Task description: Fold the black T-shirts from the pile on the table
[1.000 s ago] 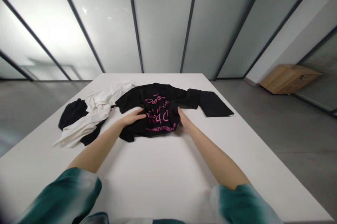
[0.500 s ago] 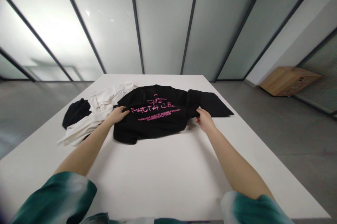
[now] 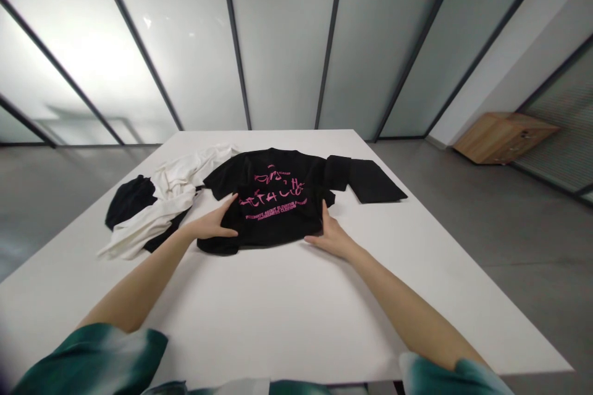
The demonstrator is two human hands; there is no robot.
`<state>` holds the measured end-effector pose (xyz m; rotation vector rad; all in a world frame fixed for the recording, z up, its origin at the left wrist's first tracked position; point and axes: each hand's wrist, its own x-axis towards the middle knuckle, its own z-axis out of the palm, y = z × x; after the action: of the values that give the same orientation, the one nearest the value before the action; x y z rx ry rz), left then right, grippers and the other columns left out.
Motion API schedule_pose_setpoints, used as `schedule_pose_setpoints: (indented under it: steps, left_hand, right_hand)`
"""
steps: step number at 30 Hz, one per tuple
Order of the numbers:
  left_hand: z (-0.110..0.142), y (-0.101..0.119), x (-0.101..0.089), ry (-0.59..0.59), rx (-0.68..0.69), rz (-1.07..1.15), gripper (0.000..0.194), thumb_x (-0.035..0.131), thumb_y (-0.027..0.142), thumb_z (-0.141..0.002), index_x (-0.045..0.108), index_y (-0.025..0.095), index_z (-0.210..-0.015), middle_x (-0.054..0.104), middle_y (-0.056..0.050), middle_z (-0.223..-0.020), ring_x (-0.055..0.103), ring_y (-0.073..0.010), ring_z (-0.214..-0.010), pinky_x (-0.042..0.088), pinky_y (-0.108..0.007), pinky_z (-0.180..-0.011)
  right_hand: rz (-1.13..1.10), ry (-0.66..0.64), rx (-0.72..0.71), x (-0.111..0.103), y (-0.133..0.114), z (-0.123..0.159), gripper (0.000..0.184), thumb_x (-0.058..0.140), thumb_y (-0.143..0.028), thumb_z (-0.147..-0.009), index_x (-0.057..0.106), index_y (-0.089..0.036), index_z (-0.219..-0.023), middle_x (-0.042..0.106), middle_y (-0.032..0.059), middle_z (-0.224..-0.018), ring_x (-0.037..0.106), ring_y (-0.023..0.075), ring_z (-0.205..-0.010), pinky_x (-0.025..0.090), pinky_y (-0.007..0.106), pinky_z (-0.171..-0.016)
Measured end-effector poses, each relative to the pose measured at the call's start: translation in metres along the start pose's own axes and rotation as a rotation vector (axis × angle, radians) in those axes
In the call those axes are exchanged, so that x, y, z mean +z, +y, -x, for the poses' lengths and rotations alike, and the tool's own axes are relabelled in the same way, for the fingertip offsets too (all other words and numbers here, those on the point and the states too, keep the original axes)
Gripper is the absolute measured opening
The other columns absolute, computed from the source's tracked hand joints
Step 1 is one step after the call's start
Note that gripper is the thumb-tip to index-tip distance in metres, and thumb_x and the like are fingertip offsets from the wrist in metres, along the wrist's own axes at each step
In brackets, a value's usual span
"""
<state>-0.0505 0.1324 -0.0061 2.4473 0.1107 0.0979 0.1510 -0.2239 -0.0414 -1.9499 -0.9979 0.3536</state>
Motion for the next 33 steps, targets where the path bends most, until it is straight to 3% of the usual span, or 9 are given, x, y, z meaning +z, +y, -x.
schedule_pose_setpoints:
  steps: [6,9,13,17,20,23,26,29,33]
  left_hand:
    - [-0.023,0.014,0.014,0.146,-0.002,0.075,0.070,0.064,0.027,-0.075,0.049,0.019,-0.143,0.058,-0.011,-0.142,0.053,-0.0309,-0.131,0.036,-0.046,-0.115]
    - [-0.032,0.015,-0.003,0.272,-0.127,0.381,0.057,0.065,0.032,-0.077,0.058,0.020,-0.132,0.066,-0.008,-0.127,0.060,-0.0276,-0.119,0.046,-0.044,-0.105]
    - [-0.035,0.015,-0.033,0.208,-0.302,0.684,0.057,0.066,0.041,-0.079,0.057,0.022,-0.132,0.070,-0.007,-0.111,0.067,-0.0235,-0.099,0.054,-0.037,-0.087]
    - [-0.034,0.010,-0.046,0.413,-0.406,0.184,0.051,0.065,0.033,-0.078,0.058,0.018,-0.126,0.068,-0.010,-0.109,0.065,-0.0267,-0.103,0.051,-0.040,-0.091]
    - [-0.022,0.007,-0.039,0.463,-0.388,-0.165,0.037,0.057,0.037,-0.084,0.061,0.019,-0.116,0.068,-0.009,-0.103,0.065,-0.0278,-0.099,0.049,-0.042,-0.092]
    - [-0.003,0.005,-0.022,0.445,-0.257,-0.317,0.032,0.051,0.044,-0.088,0.062,0.021,-0.106,0.066,-0.010,-0.102,0.063,-0.0280,-0.098,0.049,-0.042,-0.093]
    - [0.013,0.003,-0.004,0.329,-0.148,-0.334,0.045,0.050,0.054,-0.087,0.061,0.019,-0.113,0.064,-0.012,-0.111,0.061,-0.0298,-0.105,0.047,-0.043,-0.097]
    - [0.020,0.000,0.008,0.166,-0.109,-0.357,0.067,0.053,0.067,-0.083,0.059,0.016,-0.125,0.059,-0.016,-0.128,0.056,-0.0338,-0.120,0.041,-0.046,-0.106]
    - [0.011,-0.008,0.014,0.130,-0.153,-0.441,0.075,0.052,0.068,-0.084,0.052,0.016,-0.138,0.047,-0.018,-0.148,0.042,-0.0361,-0.137,0.027,-0.050,-0.116]
  right_hand:
    - [-0.233,0.196,0.108,0.007,-0.010,-0.039,0.095,0.068,-0.041,-0.077,0.022,-0.018,-0.157,0.059,0.0156,-0.137,0.062,0.0302,-0.118,0.048,0.050,-0.102]
    - [-0.451,0.282,0.226,-0.012,-0.021,-0.053,0.072,0.072,-0.037,-0.072,0.051,-0.023,-0.139,0.070,0.0093,-0.118,0.067,0.0278,-0.105,0.055,0.044,-0.093]
    - [-0.555,0.288,0.275,-0.046,-0.036,-0.055,0.050,0.072,-0.042,-0.074,0.066,-0.024,-0.120,0.073,0.0073,-0.103,0.069,0.0264,-0.093,0.058,0.039,-0.080]
    - [-0.238,0.454,0.191,-0.069,-0.029,-0.048,0.050,0.069,-0.046,-0.076,0.063,-0.022,-0.120,0.069,0.0027,-0.079,0.066,0.0222,-0.075,0.055,0.037,-0.072]
    - [0.063,0.438,0.106,-0.072,-0.013,-0.033,0.030,0.060,-0.044,-0.081,0.067,-0.021,-0.099,0.066,0.0027,-0.074,0.062,0.0209,-0.072,0.053,0.038,-0.075]
    - [0.262,0.177,0.025,-0.065,-0.001,-0.011,0.021,0.056,-0.039,-0.083,0.068,-0.022,-0.085,0.069,0.0059,-0.084,0.063,0.0232,-0.082,0.052,0.038,-0.082]
    - [0.439,-0.041,-0.052,-0.051,0.004,0.005,0.031,0.060,-0.039,-0.081,0.071,-0.021,-0.102,0.069,0.0114,-0.108,0.062,0.0288,-0.102,0.048,0.043,-0.094]
    - [0.670,-0.050,-0.036,-0.034,0.004,0.007,0.053,0.061,-0.047,-0.083,0.064,-0.015,-0.125,0.058,0.0193,-0.133,0.055,0.0355,-0.119,0.043,0.048,-0.102]
    - [0.862,-0.015,0.068,-0.013,0.005,-0.010,0.057,0.050,-0.049,-0.091,0.055,-0.015,-0.137,0.050,0.0203,-0.145,0.047,0.0385,-0.128,0.040,0.050,-0.103]
